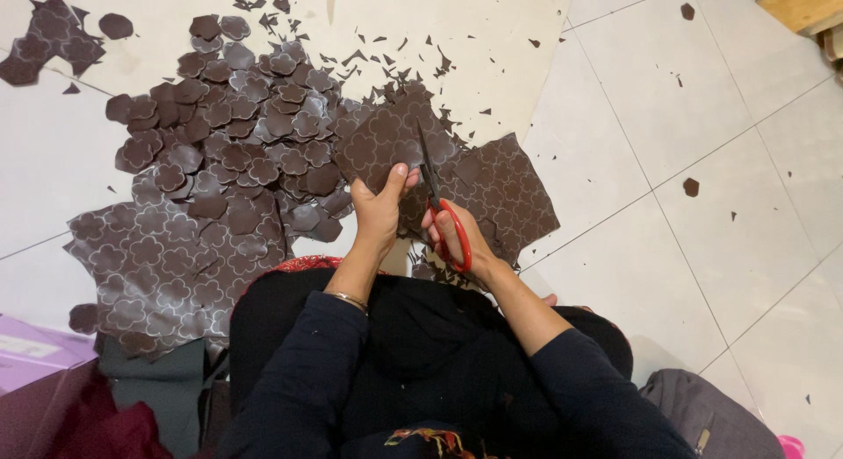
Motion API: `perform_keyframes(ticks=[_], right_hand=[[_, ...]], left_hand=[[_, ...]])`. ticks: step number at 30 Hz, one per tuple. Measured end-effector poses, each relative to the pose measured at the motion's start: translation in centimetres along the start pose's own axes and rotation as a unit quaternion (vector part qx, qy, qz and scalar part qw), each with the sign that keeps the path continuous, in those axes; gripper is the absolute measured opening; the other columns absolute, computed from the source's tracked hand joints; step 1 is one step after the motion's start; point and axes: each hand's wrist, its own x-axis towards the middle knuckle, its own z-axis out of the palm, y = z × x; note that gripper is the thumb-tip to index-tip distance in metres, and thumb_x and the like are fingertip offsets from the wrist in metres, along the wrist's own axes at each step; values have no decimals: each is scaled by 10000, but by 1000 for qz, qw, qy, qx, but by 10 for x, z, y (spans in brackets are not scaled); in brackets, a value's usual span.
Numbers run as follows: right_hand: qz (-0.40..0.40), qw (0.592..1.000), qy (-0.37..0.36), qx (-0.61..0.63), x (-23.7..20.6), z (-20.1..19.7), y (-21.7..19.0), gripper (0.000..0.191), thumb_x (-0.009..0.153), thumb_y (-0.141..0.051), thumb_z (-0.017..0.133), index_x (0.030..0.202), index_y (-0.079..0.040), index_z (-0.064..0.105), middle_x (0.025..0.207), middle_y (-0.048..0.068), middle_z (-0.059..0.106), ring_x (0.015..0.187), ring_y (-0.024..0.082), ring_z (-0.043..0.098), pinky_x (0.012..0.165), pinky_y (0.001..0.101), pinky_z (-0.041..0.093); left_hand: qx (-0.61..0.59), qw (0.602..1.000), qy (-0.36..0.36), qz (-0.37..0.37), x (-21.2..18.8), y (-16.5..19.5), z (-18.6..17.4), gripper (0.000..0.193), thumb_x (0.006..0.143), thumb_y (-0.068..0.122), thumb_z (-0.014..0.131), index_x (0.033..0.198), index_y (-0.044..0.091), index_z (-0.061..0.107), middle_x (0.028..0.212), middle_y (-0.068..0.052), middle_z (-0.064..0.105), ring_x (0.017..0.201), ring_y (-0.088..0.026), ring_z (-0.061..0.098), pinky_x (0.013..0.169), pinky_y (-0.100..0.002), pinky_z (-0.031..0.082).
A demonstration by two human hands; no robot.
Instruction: The person sits on the floor and uses red-handled scissors to cut flower-shaped pieces from a brown patterned sheet. The cut shapes are placed in a growing pile on the floor while the remaining sheet is repositioned for continued cutting.
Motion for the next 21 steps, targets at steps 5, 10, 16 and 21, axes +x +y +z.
perform_keyframes(ticks=[5,10,16,21], right_hand=[[-18,1000,-2,-15,1,-1,-2,810,833,-854,497,955,-57,572,683,-24,486,545,86,496,479,240,421],[-8,1000,1,-13,-1,-1,-5,787,842,-844,498,926,-65,568,662,-28,473,516,88,484,451,247,406],[1,1000,3,-22,2,-2,-6,766,845,-834,508,904,-72,557,654,-27,486,518,91,507,452,251,421],[14,999,14,-50,2,-4,-6,774,842,-849,484,889,-80,562,640,-31,484,512,85,502,440,249,421]], left_hand=[[5,1000,3,2,0,0,-1,182,974,58,687,1136,-24,673,1046,-93,729,899,-182,742,786,-278,622],[10,1000,5,1,0,-1,-2,173,978,66,689,1123,-28,686,1033,-92,735,891,-183,745,777,-275,619],[20,1000,4,6,1,1,-2,174,979,65,683,1132,-19,680,1033,-88,734,884,-183,744,766,-274,611],[12,1000,3,5,1,2,-2,175,978,53,679,1136,-23,677,1039,-89,727,888,-181,739,794,-285,625]])
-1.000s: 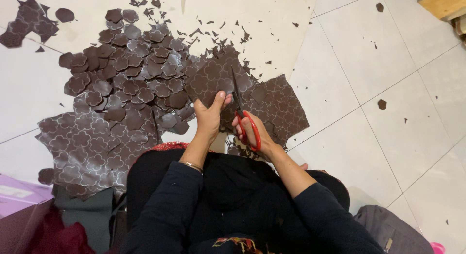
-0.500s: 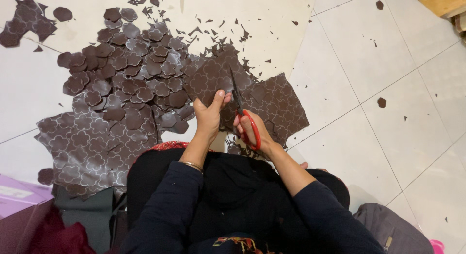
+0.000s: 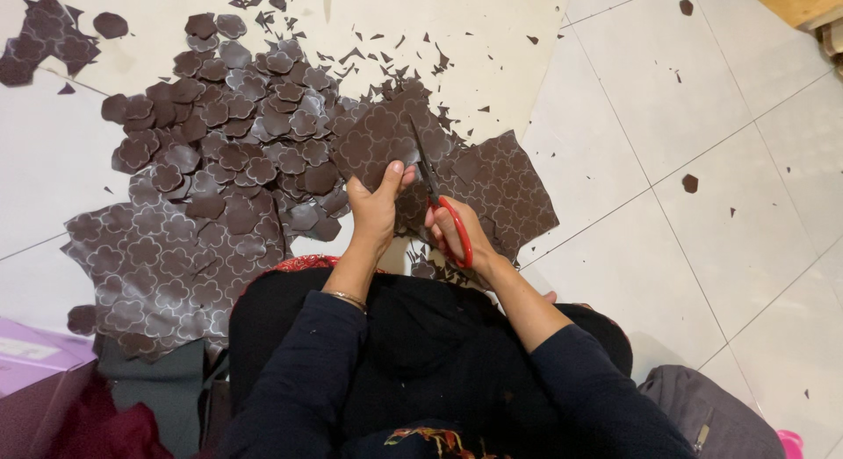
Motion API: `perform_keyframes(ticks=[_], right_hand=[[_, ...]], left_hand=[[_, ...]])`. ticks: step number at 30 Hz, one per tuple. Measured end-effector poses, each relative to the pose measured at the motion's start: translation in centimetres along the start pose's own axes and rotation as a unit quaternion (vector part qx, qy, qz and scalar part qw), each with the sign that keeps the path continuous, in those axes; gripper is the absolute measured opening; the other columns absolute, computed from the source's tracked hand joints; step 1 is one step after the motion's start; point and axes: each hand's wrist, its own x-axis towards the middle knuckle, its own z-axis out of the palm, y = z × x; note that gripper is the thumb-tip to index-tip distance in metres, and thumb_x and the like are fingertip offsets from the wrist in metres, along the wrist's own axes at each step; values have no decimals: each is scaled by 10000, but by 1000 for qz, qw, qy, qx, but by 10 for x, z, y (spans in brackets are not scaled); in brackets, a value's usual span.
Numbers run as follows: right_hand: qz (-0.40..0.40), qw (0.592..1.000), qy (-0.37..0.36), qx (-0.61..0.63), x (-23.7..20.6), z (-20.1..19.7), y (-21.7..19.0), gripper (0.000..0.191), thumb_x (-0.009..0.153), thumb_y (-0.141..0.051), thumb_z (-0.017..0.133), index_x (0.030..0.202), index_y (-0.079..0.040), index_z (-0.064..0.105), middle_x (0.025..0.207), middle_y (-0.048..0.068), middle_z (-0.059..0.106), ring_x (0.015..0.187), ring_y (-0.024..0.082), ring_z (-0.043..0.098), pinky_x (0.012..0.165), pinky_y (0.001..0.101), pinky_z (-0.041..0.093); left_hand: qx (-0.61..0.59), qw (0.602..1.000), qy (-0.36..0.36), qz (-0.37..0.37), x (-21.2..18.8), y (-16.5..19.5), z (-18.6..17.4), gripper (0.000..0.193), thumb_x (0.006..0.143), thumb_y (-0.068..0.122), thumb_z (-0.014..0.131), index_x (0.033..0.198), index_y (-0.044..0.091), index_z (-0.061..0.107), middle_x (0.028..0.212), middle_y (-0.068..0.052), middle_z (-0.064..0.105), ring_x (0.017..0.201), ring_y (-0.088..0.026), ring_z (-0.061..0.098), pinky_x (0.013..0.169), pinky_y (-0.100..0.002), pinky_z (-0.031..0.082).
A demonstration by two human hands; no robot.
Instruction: The person sits on the floor and uses red-handled scissors to cut flower-shaped pieces from a brown patterned sheet. The cut shapes are placed in a growing pile on the floor while the remaining sheet is repositioned for continued cutting.
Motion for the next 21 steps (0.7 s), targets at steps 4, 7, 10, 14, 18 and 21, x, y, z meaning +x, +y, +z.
perform_keyframes(ticks=[4,7,10,14,18,21], right_hand=[[-7,1000,1,-13,1,-1,0,775,839,-853,472,878,-85,566,615,-25,496,494,85,508,423,249,424],[-22,999,1,-26,1,-1,0,774,850,-850,462,872,-84,568,610,-21,503,487,84,516,430,244,430],[14,1000,2,-10,0,-3,0,741,852,-816,489,871,-80,568,605,-13,499,469,95,501,408,254,405],[-16,1000,-9,-17,2,-5,5,714,892,-790,488,872,-81,575,617,-16,507,490,85,510,436,239,419],[-1,1000,-14,4,6,-3,11,622,935,-693,517,865,-79,582,631,-17,519,487,86,512,436,242,415],[25,1000,-7,16,8,2,13,493,985,-551,541,878,-71,579,652,-11,524,489,89,501,439,243,412]], left_hand=[[-2,1000,1,-1,0,0,-1,175,982,53,679,1137,-29,678,1042,-100,728,892,-184,740,795,-287,623],[-1,1000,7,0,1,0,0,181,979,48,683,1141,-32,672,1035,-107,728,878,-194,740,775,-290,615],[-10,1000,8,-8,3,1,-1,184,970,48,682,1138,-24,662,1034,-94,720,882,-197,746,789,-298,628],[-12,1000,3,2,5,5,-3,187,970,41,686,1141,-31,664,1034,-93,720,882,-202,742,800,-310,633],[-17,1000,21,7,7,8,-4,194,955,24,699,1133,-31,648,1017,-93,714,857,-212,735,790,-331,636],[-48,999,16,9,7,9,-6,232,942,-2,713,1153,-17,617,1029,-95,700,875,-225,723,810,-363,637]])
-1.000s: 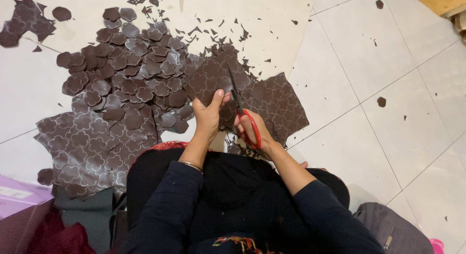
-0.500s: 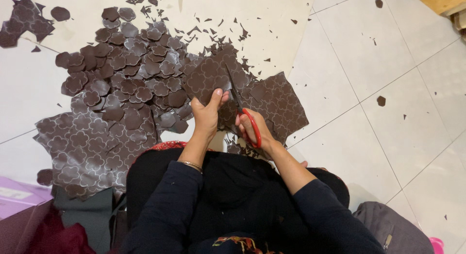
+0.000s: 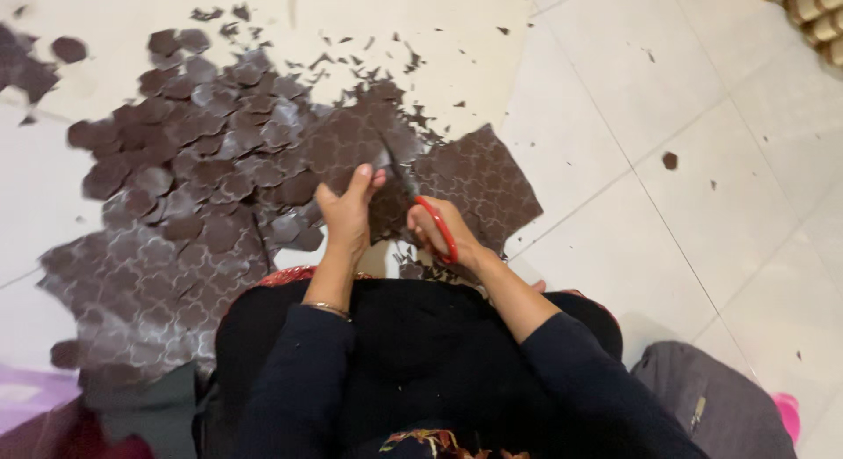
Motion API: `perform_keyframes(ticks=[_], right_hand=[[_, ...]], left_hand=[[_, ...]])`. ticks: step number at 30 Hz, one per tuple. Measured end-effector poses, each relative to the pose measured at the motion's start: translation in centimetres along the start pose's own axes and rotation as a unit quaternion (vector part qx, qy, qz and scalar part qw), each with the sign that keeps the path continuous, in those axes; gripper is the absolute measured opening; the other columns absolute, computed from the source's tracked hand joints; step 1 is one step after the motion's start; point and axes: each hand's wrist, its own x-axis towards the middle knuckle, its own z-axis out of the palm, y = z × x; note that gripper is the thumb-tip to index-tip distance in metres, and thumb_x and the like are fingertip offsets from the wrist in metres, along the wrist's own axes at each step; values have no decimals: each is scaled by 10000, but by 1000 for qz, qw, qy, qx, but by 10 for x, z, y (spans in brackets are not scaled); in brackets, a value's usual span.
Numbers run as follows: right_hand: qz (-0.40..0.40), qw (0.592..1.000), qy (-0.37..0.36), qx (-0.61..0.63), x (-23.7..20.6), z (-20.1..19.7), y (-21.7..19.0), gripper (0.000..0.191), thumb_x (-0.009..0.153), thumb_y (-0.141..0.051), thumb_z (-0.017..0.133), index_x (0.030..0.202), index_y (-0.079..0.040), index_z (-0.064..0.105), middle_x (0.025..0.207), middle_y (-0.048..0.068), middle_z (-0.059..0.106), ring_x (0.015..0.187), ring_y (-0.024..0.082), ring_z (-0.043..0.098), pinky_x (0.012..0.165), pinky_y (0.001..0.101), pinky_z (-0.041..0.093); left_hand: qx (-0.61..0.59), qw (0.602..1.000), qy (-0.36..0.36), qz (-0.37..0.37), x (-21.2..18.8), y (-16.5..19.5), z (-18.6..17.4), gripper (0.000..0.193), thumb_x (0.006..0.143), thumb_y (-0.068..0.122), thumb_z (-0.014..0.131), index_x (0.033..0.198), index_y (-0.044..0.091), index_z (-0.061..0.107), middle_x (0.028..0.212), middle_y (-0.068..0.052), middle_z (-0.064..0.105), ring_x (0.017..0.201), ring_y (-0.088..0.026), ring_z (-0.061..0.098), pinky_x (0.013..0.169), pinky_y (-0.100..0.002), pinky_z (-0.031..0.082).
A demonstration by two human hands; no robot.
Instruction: The person sits on the floor and uses red-handled scissors to cut flower-shaped pieces from a brown patterned sheet. The cut shapes are placed in a growing pile on the floor while the remaining sheet is repositioned for continued cutting.
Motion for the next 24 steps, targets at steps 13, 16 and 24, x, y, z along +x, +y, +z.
perform_keyframes(ticks=[13,16,24], right_hand=[[33,967,-245,-58,-23,-36,-55,319,998,-374,588,965,-57,601,1008,134,751,940,183,722,858,330,605],[-36,960,-258,-103,-32,-55,-64,322,971,-402,617,943,-82,635,1014,111,774,936,159,770,820,312,628],[-21,993,111,-47,-20,-49,-62,341,798,-294,828,931,-106,576,1059,61,733,834,100,666,711,273,552]], left_hand=[[-28,994,90,54,25,21,-31,437,927,-38,598,1329,89,479,1263,-108,608,1101,-280,678,887,-472,628],[-30,993,107,42,27,24,-35,441,918,-5,596,1329,85,462,1231,-118,607,1045,-278,679,866,-452,605],[264,951,-141,-77,6,10,-14,464,827,-23,613,1287,33,600,1068,-61,695,904,-157,675,731,-252,583]])
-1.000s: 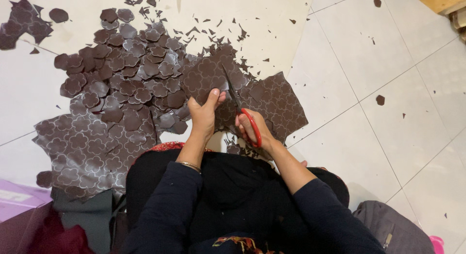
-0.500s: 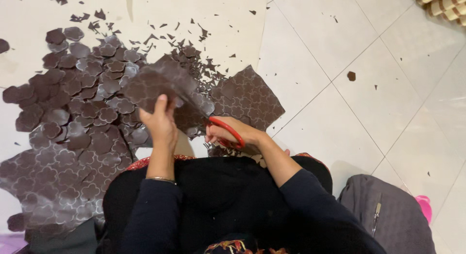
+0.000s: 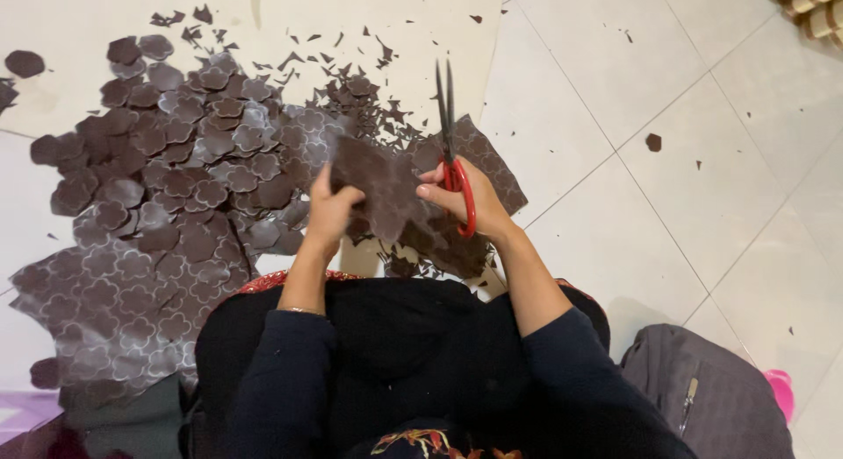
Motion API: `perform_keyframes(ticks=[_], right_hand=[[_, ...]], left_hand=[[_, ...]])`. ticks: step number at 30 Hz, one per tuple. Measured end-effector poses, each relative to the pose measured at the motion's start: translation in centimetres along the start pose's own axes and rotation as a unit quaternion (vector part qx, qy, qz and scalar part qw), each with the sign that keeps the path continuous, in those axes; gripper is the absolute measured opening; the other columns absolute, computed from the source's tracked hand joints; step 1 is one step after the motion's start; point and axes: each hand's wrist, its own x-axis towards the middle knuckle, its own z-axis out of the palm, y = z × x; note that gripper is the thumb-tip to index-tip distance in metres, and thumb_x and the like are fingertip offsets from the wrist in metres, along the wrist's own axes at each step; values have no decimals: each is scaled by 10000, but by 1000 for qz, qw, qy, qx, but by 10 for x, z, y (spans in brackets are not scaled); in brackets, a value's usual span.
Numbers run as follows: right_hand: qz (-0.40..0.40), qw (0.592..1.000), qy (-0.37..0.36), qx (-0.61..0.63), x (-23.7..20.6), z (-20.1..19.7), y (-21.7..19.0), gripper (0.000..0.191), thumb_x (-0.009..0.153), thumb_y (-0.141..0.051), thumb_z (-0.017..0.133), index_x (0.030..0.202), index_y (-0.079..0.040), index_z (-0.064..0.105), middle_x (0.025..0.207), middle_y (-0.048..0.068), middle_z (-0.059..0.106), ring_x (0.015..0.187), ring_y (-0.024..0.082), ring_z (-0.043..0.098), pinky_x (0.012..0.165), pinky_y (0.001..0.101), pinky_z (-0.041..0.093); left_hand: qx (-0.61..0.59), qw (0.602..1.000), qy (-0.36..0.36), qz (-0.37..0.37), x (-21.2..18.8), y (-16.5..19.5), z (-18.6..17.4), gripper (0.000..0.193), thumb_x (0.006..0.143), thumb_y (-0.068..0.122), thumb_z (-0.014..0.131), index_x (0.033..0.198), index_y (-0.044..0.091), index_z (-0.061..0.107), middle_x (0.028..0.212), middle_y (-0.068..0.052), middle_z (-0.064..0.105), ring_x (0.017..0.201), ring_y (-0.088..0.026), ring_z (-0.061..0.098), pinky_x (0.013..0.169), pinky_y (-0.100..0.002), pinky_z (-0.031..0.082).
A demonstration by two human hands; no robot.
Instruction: The person sits on the floor and uses red-handled scissors to cut flower-shaped pieces from a brown patterned sheet. The cut shapes are placed in a growing pile on the floor while the remaining sheet is repositioned for continued cutting.
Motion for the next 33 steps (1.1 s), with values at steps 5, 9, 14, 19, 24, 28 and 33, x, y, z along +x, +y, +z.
perform_keyframes(ticks=[5,9,14,19,24,28,33], right_hand=[[-7,1000,-5,-7,5,12,19,281,824,-182,842,923,-78,600,849,26,604,747,89,573,641,248,468],[-11,998,66,15,13,25,33,254,840,-116,815,885,-86,566,723,1,568,617,98,537,535,253,430],[-59,973,197,108,18,29,35,232,873,-57,779,903,-90,552,733,-14,588,596,84,561,526,250,461],[-29,963,190,191,15,29,34,249,866,-60,771,927,-95,532,725,-19,569,563,79,548,487,251,462],[-116,973,154,126,14,32,40,252,913,-54,788,961,-74,541,797,-9,569,656,75,544,565,249,445],[-27,981,102,164,18,23,44,190,924,-113,752,941,-51,574,759,45,617,634,104,587,545,267,474],[74,992,4,102,27,19,47,258,979,-325,626,1018,-79,561,885,75,680,755,112,655,683,253,549]], left_hand=[[10,997,-77,-10,-3,-3,6,519,818,-34,661,1330,30,604,1032,-39,692,852,-128,634,704,-252,520],[-159,982,-21,-103,-1,-2,8,730,854,23,752,1444,154,342,975,-61,663,769,-145,583,604,-270,431],[-245,961,-76,-101,-4,-2,23,481,890,1,719,1217,110,383,1071,-44,668,962,-155,682,768,-333,592],[-219,964,-63,-138,-4,-4,26,375,896,-17,672,1141,147,441,1028,-38,675,915,-158,683,769,-352,603],[-191,972,-134,24,-4,-10,20,256,1051,-131,754,952,-6,554,953,-40,569,931,-125,555,872,-281,481],[-131,988,-70,45,-2,-4,15,405,901,-94,652,1290,18,656,1246,-53,684,1096,-92,634,954,-233,513],[-133,982,37,131,4,8,8,532,913,-123,650,1430,-23,576,1359,-97,652,1208,-139,625,1037,-266,508]])
